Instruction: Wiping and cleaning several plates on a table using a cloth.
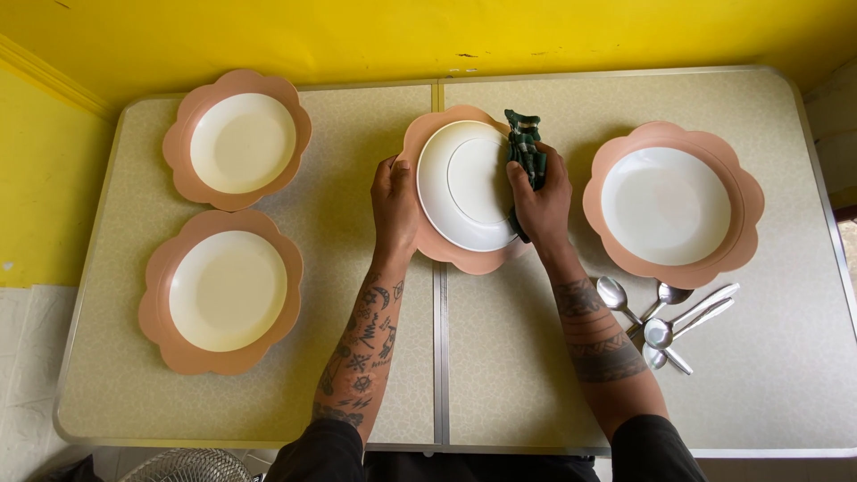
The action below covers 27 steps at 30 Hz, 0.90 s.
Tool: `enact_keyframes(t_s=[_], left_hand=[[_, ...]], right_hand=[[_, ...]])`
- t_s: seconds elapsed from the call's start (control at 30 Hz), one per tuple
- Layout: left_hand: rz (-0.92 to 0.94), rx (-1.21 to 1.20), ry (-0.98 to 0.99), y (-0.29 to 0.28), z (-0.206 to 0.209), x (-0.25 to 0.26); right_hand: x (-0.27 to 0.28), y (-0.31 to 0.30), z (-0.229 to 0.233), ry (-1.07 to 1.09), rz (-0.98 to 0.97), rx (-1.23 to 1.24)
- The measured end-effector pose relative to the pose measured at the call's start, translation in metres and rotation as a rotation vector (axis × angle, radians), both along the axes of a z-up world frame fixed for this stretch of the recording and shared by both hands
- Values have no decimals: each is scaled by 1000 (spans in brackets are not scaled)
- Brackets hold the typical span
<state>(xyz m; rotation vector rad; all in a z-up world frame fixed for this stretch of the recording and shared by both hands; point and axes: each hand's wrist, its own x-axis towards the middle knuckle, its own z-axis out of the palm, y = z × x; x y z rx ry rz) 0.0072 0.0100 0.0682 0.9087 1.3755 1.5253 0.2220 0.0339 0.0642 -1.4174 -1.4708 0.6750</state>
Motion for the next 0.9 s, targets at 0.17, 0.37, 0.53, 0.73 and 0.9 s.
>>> enact_keyframes(t_s=[0.17, 0.37, 0.53, 0.73, 0.9], left_hand=[[36, 18, 37, -7, -1, 13], [68, 32, 48, -12, -7, 22], [8, -2, -60, -13, 1, 22], [18, 23, 81, -13, 9, 3], [-19, 4, 38, -10, 11, -10]], right_hand=[[-16, -16, 10, -263, -42, 181], [-39, -36, 26, -409, 93, 300], [-21, -29, 33, -381, 146, 252], [2, -6, 19, -149, 72, 67], [3, 1, 10, 87, 67, -219]])
